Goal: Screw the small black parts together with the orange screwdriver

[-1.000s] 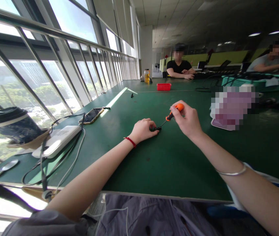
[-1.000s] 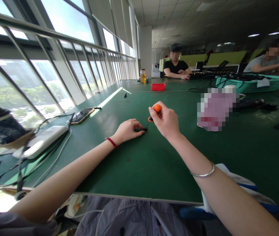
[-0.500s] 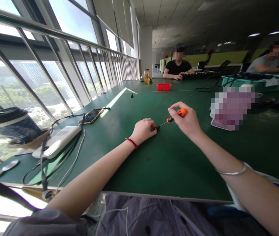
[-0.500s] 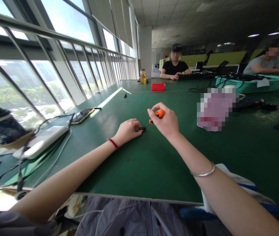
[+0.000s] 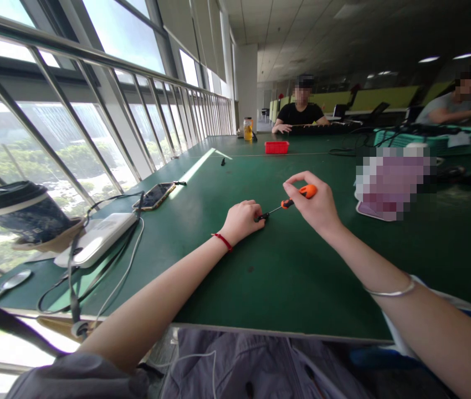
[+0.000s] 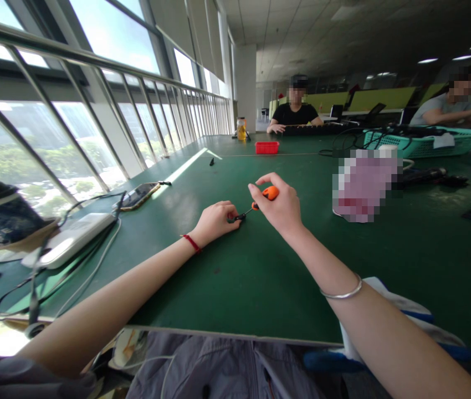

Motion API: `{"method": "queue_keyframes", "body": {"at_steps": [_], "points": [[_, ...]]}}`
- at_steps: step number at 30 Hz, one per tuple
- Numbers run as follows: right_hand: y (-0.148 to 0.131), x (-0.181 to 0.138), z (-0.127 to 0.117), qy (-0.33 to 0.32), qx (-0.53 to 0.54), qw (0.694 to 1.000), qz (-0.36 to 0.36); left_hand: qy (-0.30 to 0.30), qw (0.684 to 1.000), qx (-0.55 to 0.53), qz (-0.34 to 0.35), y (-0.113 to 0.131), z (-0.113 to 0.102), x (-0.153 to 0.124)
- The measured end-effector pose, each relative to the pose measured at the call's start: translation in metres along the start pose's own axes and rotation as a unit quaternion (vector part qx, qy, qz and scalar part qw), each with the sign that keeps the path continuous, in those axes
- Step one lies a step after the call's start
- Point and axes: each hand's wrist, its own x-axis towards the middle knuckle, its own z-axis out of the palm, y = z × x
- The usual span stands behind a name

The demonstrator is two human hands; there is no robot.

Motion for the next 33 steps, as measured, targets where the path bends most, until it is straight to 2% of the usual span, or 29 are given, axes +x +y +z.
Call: {"method": "queue_keyframes", "body": {"at_steps": [3,8,15,19,24,33], "points": [[-0.0006,-0.0004,0.0004,-0.011,0.012,1.000,-0.021,-0.001,1.000,-0.001,0.000,-0.0002,0.0000,0.0002],[0.0012,0.0002,0.0015,0.018,0.025,0.999,-0.038,-0.009,1.000,0.000,-0.005,0.0000,-0.0009,0.0002],[-0.0014,-0.0007,-0.0013,0.020,-0.028,0.999,-0.019,0.000,1.000,0.001,0.004,-0.0001,-0.0004,0.0001],[-0.0040,-0.0022,-0.0015,0.006,-0.018,0.999,-0.040,0.000,1.000,0.004,0.004,-0.0009,0.0004,0.0001],[-0.0030,-0.0023,-0.0007,0.028,-0.016,0.997,-0.071,0.001,1.000,0.000,0.005,-0.0015,0.0008,0.0001],[-0.0054,-0.0030,-0.0014,0.005,-0.028,0.999,-0.037,0.000,1.000,-0.004,0.005,-0.0015,0.0002,0.0000]]}}
